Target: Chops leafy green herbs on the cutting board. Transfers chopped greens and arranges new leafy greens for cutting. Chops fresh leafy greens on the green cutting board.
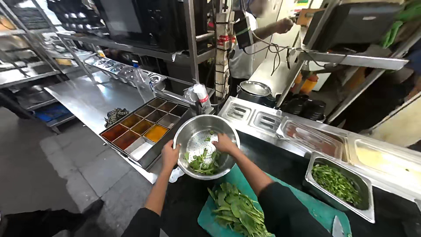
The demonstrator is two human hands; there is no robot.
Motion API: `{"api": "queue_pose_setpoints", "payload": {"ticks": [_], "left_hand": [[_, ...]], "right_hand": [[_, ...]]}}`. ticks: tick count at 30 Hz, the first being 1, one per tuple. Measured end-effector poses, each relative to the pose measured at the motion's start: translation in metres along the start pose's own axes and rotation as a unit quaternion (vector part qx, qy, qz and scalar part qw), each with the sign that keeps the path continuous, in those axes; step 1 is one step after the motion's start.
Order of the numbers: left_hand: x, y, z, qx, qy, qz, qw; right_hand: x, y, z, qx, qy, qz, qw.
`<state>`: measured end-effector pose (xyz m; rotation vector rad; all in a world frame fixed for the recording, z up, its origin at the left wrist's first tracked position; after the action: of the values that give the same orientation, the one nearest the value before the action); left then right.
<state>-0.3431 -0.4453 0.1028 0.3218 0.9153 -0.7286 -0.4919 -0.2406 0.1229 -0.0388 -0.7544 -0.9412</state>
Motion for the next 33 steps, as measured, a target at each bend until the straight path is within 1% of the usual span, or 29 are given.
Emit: {"api": "queue_pose_setpoints", "payload": {"ticks": [1, 2, 3, 5, 6, 7, 8, 10, 12, 13, 14, 15, 16, 17, 18, 19, 20, 21, 22, 24, 25, 26, 27, 29, 30, 31, 32, 33], "left_hand": [[0.002, 0.002, -0.001, -0.001, 0.013, -0.007, 1.0], [0.004, 0.004, -0.002, 0.002, 0.026, -0.015, 1.0], [0.006, 0.004, -0.004, 0.001, 0.04, -0.028, 0.999], [0.007, 0.002, -0.006, -0.004, 0.068, -0.055, 0.996], [0.007, 0.0, -0.007, -0.007, 0.083, -0.066, 0.994], [0.007, -0.003, -0.008, -0.007, 0.096, -0.071, 0.993], [0.008, -0.004, -0.009, -0.003, 0.104, -0.072, 0.992], [0.011, -0.006, -0.009, 0.008, 0.117, -0.068, 0.991], [0.011, -0.007, -0.008, 0.013, 0.135, -0.066, 0.988], [0.012, -0.006, -0.009, 0.015, 0.146, -0.064, 0.987], [0.012, -0.005, -0.009, 0.015, 0.159, -0.063, 0.985], [0.012, -0.005, -0.01, 0.015, 0.172, -0.063, 0.983], [0.013, -0.006, -0.011, 0.015, 0.186, -0.065, 0.98], [0.012, -0.008, -0.012, 0.018, 0.198, -0.068, 0.978], [0.013, -0.009, -0.014, 0.023, 0.208, -0.069, 0.975], [0.013, -0.01, -0.014, 0.024, 0.215, -0.07, 0.974], [0.014, -0.011, -0.015, 0.026, 0.22, -0.07, 0.973], [0.014, -0.014, -0.016, 0.027, 0.223, -0.071, 0.972], [0.015, -0.017, -0.017, 0.029, 0.226, -0.069, 0.971], [0.017, -0.018, -0.017, 0.031, 0.233, -0.063, 0.97], [0.018, -0.019, -0.018, 0.032, 0.238, -0.063, 0.969], [0.019, -0.02, -0.018, 0.032, 0.243, -0.064, 0.967], [0.019, -0.021, -0.019, 0.031, 0.248, -0.065, 0.966], [0.019, -0.022, -0.02, 0.03, 0.257, -0.071, 0.963], [0.021, -0.021, -0.021, 0.029, 0.262, -0.071, 0.962], [0.022, -0.02, -0.021, 0.028, 0.268, -0.071, 0.96], [0.022, -0.02, -0.021, 0.026, 0.276, -0.07, 0.958], [0.022, -0.019, -0.02, 0.02, 0.285, -0.072, 0.956]], "right_hand": [[0.0, -0.016, -0.006, -0.021, 0.021, -0.05, 0.998], [0.004, -0.027, -0.014, -0.046, 0.033, -0.077, 0.995], [0.013, -0.037, -0.023, -0.073, 0.05, -0.081, 0.993], [0.042, -0.051, -0.047, -0.104, 0.069, -0.034, 0.992], [0.058, -0.054, -0.059, -0.097, 0.069, -0.002, 0.993], [0.073, -0.054, -0.072, -0.062, 0.068, 0.026, 0.995], [0.082, -0.049, -0.089, -0.01, 0.078, 0.054, 0.995], [0.082, -0.03, -0.123, 0.105, 0.131, 0.126, 0.978], [0.068, -0.002, -0.129, 0.208, 0.194, 0.167, 0.944], [0.06, 0.007, -0.119, 0.229, 0.189, 0.168, 0.94], [0.053, 0.007, -0.101, 0.211, 0.162, 0.154, 0.952], [0.046, 0.001, -0.077, 0.158, 0.126, 0.138, 0.97], [0.038, -0.009, -0.053, 0.08, 0.097, 0.124, 0.984], [0.029, -0.021, -0.033, -0.005, 0.075, 0.12, 0.99], [0.018, -0.031, -0.023, -0.071, 0.051, 0.12, 0.989], [0.01, -0.037, -0.023, -0.107, 0.034, 0.123, 0.986], [0.006, -0.039, -0.032, -0.116, 0.035, 0.128, 0.984], [0.007, -0.037, -0.047, -0.103, 0.056, 0.134, 0.984], [0.011, -0.032, -0.064, -0.063, 0.089, 0.141, 0.984], [0.023, -0.011, -0.095, 0.079, 0.151, 0.146, 0.974], [0.026, -0.001, -0.099, 0.133, 0.147, 0.151, 0.968], [0.028, 0.006, -0.093, 0.156, 0.117, 0.144, 0.97], [0.026, 0.008, -0.078, 0.133, 0.092, 0.118, 0.98], [0.005, 0.004, -0.042, -0.001, 0.085, 0.021, 0.996], [-0.01, 0.002, -0.032, -0.058, 0.086, -0.043, 0.994], [-0.024, 0.003, -0.03, -0.086, 0.075, -0.108, 0.988], [-0.031, 0.006, -0.035, -0.089, 0.05, -0.161, 0.982], [-0.032, 0.01, -0.048, -0.076, 0.011, -0.196, 0.978]]}}
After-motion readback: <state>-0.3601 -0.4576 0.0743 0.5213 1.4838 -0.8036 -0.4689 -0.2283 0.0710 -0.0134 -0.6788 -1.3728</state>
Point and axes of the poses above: each hand's wrist, its own y-axis away from the middle knuckle, its own z-axis out of the back of the hand, x = y × z, the point moved 7 cm from there along -y, towards the middle knuckle
